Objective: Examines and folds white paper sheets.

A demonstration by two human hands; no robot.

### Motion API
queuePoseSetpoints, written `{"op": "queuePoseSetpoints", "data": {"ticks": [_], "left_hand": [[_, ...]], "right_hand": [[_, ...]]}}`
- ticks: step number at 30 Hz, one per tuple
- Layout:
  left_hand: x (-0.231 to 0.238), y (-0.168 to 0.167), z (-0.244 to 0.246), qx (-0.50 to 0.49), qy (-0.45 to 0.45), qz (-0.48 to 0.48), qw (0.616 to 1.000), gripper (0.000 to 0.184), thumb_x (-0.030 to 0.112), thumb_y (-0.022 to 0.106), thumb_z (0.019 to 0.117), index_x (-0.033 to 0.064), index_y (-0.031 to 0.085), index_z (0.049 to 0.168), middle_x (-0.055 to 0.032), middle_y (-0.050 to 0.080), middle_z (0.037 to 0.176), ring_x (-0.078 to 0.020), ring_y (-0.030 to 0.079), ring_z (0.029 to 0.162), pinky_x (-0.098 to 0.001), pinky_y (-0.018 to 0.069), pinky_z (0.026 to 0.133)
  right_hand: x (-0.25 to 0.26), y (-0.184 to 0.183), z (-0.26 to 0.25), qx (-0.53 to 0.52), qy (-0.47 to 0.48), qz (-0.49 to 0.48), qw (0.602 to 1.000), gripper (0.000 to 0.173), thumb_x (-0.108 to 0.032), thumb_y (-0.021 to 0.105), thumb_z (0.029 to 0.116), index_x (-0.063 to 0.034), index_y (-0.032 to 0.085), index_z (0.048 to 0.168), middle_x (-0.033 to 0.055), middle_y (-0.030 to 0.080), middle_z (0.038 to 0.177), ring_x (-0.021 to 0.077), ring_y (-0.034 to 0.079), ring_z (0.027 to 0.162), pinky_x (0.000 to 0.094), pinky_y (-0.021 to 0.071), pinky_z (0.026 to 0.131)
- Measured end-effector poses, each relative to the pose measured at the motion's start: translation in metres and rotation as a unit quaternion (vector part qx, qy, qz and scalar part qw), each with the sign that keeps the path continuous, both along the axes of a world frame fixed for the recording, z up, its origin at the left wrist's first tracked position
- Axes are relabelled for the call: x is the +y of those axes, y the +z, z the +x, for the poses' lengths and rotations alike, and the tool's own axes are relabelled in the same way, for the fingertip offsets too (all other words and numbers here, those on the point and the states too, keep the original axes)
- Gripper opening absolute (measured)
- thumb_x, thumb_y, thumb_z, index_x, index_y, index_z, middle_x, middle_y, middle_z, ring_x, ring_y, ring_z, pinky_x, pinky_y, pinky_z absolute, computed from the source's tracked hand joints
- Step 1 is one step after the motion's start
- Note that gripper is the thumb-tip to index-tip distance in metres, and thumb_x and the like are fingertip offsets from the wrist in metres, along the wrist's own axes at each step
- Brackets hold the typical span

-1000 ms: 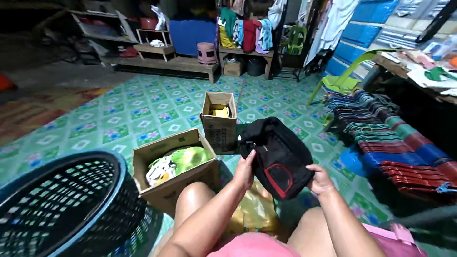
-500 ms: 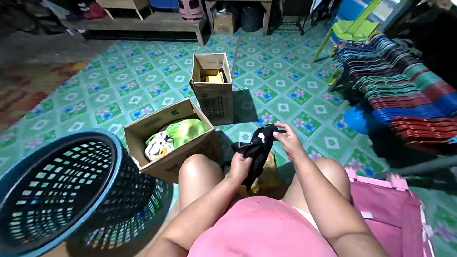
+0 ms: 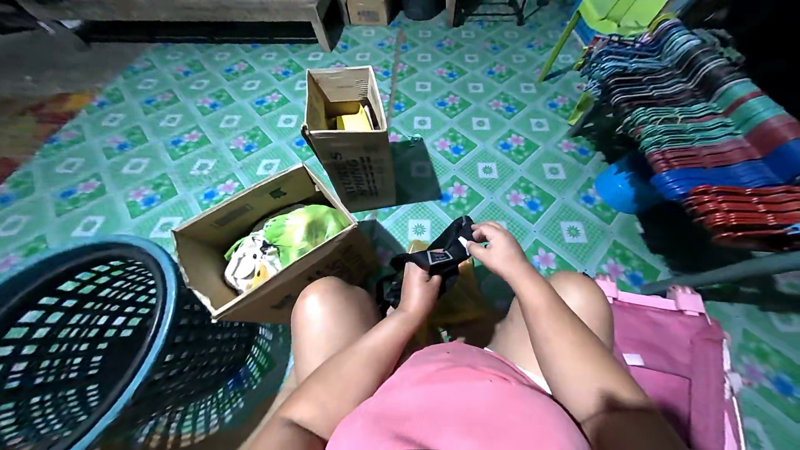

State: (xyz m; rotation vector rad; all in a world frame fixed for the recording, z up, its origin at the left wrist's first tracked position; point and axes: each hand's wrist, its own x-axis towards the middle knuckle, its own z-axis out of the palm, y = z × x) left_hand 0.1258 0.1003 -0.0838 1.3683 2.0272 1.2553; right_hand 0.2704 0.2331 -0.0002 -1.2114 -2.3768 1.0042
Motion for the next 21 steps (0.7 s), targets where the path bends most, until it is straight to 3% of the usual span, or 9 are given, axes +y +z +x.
{"op": "queuePoseSetpoints", "data": {"ticks": [3,7,14,17,18,21], "left_hand": [[0.001,0.001,0.002,0.003,0.006,-0.037,0.999,0.025,0.016,0.066,0.0916,0.0088,0.075,0.114,-0.0104,0.072,0.118,-0.0245,0.062,0.12,-0.0443,0.0444,0.11],[-0.001,0.008,0.004,0.021,0.0,-0.073,0.997,0.029,0.016,0.063,0.0924,0.0043,0.073,0.117,-0.0159,0.07,0.121,-0.0306,0.06,0.123,-0.0469,0.0432,0.111],[-0.002,0.007,0.011,0.028,0.043,-0.027,0.998,0.025,0.016,0.068,0.0896,0.0052,0.075,0.111,-0.0151,0.071,0.117,-0.0296,0.061,0.121,-0.0462,0.0437,0.11],[-0.002,0.004,0.009,0.044,0.039,-0.015,0.998,0.026,0.017,0.069,0.0889,0.0056,0.075,0.111,-0.0155,0.071,0.118,-0.0304,0.062,0.121,-0.0477,0.0435,0.111],[-0.002,0.005,0.009,0.047,0.039,-0.024,0.998,0.026,0.017,0.068,0.0892,0.0056,0.075,0.112,-0.0155,0.07,0.119,-0.0307,0.061,0.122,-0.0475,0.0428,0.111],[-0.002,0.008,0.01,0.044,0.055,-0.046,0.996,0.027,0.015,0.067,0.0888,0.005,0.075,0.113,-0.0165,0.07,0.121,-0.0311,0.06,0.124,-0.0461,0.042,0.112]], "right_hand": [[0.003,0.0,0.002,-0.02,-0.012,0.009,1.0,0.015,-0.009,0.065,0.0956,0.0036,0.073,0.095,0.018,0.071,0.113,0.0311,0.068,0.108,0.053,0.0538,0.096],[0.005,0.0,0.008,-0.008,-0.052,0.023,0.998,0.016,-0.005,0.06,0.0961,0.0038,0.073,0.095,0.0182,0.071,0.11,0.0314,0.068,0.107,0.0534,0.054,0.094],[0.004,-0.006,0.011,-0.002,-0.077,0.09,0.993,0.015,-0.006,0.061,0.0963,0.0046,0.072,0.095,0.0196,0.071,0.108,0.0336,0.069,0.102,0.0547,0.0555,0.091],[0.001,-0.01,0.009,0.032,-0.016,0.078,0.996,0.01,0.0,0.063,0.0943,0.003,0.067,0.103,0.0183,0.066,0.12,0.0301,0.067,0.107,0.0494,0.0561,0.094],[-0.002,-0.013,0.008,0.044,0.002,0.102,0.994,0.008,0.002,0.064,0.0915,0.0027,0.068,0.098,0.0175,0.066,0.124,0.03,0.066,0.113,0.049,0.0552,0.096],[-0.012,-0.011,0.002,-0.031,-0.005,0.152,0.988,0.012,-0.01,0.066,0.0908,-0.0032,0.076,0.091,0.0125,0.063,0.139,0.0336,0.058,0.128,0.0582,0.0465,0.105]]}}
